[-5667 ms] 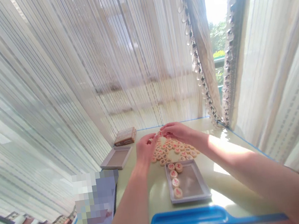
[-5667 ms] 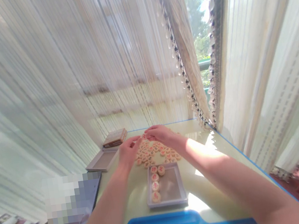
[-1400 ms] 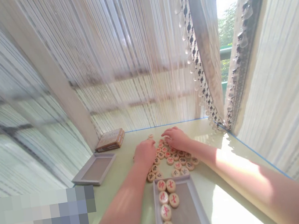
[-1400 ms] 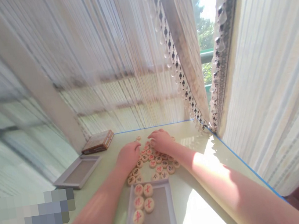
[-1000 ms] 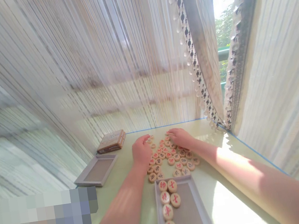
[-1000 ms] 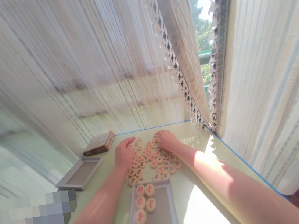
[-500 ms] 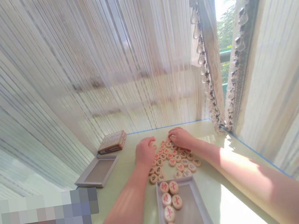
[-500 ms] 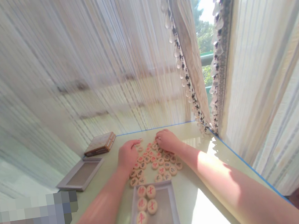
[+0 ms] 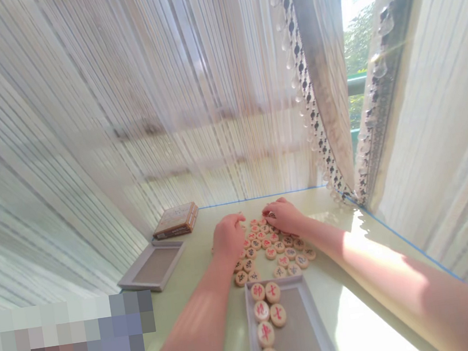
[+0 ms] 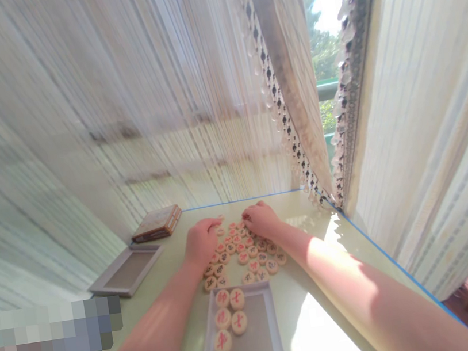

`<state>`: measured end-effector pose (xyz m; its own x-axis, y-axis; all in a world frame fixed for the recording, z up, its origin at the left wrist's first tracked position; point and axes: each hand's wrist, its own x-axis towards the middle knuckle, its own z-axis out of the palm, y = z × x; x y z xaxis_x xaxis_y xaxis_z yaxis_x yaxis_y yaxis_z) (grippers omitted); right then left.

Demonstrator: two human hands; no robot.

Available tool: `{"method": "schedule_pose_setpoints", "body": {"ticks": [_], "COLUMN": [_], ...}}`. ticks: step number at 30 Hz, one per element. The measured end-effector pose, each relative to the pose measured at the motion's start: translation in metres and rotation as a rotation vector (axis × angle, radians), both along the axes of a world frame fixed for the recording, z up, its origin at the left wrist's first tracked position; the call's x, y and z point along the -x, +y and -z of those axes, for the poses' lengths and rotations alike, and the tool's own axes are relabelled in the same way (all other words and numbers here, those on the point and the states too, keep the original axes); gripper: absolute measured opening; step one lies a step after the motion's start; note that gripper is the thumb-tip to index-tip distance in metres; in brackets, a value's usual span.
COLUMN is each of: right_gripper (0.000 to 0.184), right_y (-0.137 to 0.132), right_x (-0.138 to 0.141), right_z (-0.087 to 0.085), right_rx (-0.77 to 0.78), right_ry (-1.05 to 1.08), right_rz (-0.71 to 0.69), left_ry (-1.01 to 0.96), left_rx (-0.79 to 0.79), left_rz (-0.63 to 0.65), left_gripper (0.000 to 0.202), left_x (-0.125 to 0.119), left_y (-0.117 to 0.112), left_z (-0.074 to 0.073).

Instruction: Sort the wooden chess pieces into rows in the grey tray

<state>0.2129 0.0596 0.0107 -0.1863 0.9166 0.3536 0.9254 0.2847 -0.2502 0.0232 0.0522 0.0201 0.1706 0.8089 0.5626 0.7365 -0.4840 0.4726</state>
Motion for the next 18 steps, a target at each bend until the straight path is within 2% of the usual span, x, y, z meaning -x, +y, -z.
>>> {"method": "schedule_pose_setpoints", "body": {"ticks": [5, 8, 13, 18], "right_gripper": [0.027, 0.028, 0.028, 0.019], "right_y": [-0.002, -0.013, -0.048, -0.089], "right_x": [0.000, 0.005, 0.014, 0.016], "right_z": [-0.004, -0.014, -0.036, -0.047], "right_rx": [-0.083, -0.125, -0.154, -0.185], "right_ry": [0.118, 0.198, 0.287, 0.262], "right_rz": [0.053, -0.007, -0.137, -0.140], "left_ry": [-0.014, -0.030, -0.052, -0.140], "left_rx": [-0.008, -0.013, -0.035, -0.007], "left_rz": [0.014, 0.021, 0.151, 0.226], "left_gripper": [0.029, 0.027, 0.025, 0.024], "left_x": [0.000, 0.001, -0.005, -0.008], "left_y": [-0.002, -0.004, -0.019, -0.047], "left_z": [-0.003, -0.006, -0.012, -0.021]}}
